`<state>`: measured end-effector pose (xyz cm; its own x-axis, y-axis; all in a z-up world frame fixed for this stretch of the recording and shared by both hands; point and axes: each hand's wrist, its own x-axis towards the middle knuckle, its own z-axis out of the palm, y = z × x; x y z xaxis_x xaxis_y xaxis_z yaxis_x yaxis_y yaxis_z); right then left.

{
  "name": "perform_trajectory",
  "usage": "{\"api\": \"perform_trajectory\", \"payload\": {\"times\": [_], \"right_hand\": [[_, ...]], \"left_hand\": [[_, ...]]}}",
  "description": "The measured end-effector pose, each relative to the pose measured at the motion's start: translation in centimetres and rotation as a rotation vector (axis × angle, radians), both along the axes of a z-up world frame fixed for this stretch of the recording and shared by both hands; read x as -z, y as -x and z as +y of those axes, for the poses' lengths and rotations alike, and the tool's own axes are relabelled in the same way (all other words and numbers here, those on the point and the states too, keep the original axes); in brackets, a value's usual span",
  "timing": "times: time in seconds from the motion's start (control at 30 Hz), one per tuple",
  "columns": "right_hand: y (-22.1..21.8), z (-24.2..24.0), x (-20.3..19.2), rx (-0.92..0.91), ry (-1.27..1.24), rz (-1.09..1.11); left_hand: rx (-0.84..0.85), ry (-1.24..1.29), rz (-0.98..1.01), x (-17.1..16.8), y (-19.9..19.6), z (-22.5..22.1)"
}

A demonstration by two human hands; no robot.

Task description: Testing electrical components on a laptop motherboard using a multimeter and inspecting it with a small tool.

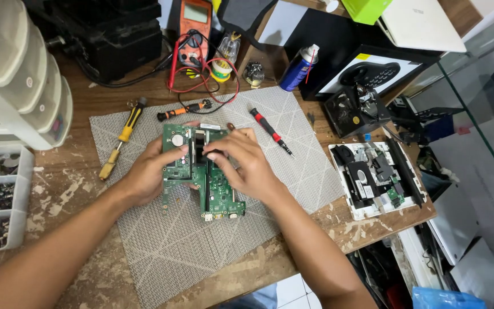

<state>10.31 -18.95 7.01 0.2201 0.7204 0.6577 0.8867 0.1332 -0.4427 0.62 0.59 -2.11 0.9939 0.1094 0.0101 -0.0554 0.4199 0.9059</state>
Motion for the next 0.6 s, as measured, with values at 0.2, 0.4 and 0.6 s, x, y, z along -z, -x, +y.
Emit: {"api": "perform_trajectory", "payload": {"times": [0.2, 0.4, 0.6], "right_hand": [[0.2, 0.0, -0.2, 0.001, 0.024, -0.001], [-1.2, -0.3, 1.0, 0.161, -0.142, -0.111], [-0.1, 0.2, 0.0, 0.228, -0.145, -0.202]], "left_hand": [[0.004, -0.019, 0.052, -9.0, 2.5, -2.5], [0.080, -0.046, -0.058, -5.6, 1.4, -1.8], [0.088, -0.089, -0.146, -4.3, 0.7, -1.5]]}}
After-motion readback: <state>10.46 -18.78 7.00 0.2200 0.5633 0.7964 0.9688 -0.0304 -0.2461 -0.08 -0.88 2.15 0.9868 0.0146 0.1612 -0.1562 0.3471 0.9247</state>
